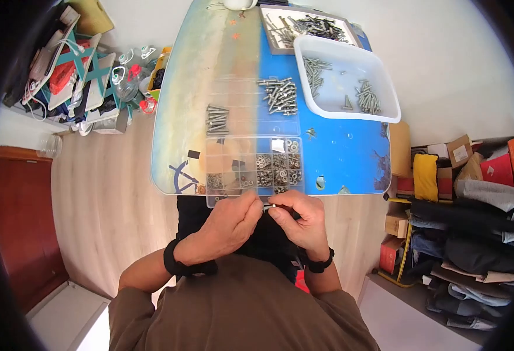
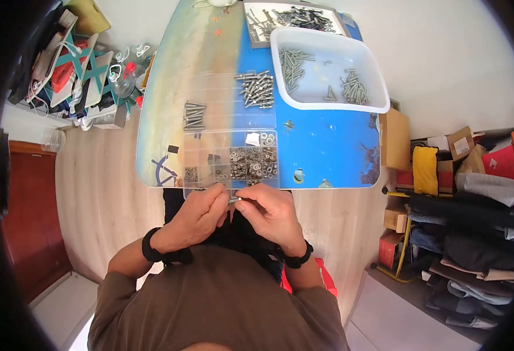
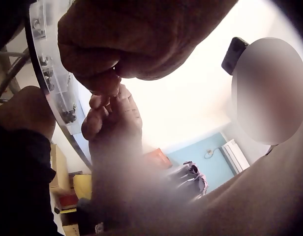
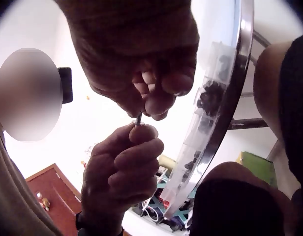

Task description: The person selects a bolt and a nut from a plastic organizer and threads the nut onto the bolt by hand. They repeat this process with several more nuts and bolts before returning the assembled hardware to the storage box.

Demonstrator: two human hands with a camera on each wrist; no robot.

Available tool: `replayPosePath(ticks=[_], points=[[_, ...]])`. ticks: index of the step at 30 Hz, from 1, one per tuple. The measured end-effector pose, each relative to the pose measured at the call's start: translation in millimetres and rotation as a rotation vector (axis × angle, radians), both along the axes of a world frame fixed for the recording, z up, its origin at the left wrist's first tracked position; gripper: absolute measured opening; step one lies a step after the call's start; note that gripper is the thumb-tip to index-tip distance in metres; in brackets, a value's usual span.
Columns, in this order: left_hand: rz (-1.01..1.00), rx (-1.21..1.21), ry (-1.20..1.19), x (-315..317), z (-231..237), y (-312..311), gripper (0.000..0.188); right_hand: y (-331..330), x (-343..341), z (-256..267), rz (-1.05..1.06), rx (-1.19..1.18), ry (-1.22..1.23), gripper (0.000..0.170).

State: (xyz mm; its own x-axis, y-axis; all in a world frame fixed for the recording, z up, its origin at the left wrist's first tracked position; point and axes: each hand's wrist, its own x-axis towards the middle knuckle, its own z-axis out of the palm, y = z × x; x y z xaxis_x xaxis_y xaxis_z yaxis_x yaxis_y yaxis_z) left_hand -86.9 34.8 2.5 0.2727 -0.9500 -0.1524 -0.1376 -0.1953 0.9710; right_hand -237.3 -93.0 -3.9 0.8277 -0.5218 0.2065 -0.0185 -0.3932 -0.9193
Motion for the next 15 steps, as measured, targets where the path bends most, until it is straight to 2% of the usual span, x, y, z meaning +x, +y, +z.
replayPosePath(ticks=[2,6,9,11,15], points=[[-0.02,-0.021,-0.03,2.8,-3.5,0.6,0.019,2.7,-0.8,-4.1,0.012,-0.011,0.018,0.017],[-0.038,0.004,-0.01,5.0,-7.3,-1.7,0.022,3.8,-2.1,-8.2,-0.017,0.125,0.055,0.015],[-0.046,0.012,0.044,7.1,-8.1,-2.2,0.023,5.3,-1.1,-9.4,-0.032,0.18,0.058,0.013],[-0.02,0.105,0.185,9.3,-0.9,-3.2,0.024,5.4,0.0,-8.8,-0.043,0.201,0.058,0.012],[0.035,0.022,0.079,6.5,-9.7,-0.3,0.021,6.2,0.9,-10.5,-0.081,0.261,0.083,0.01]])
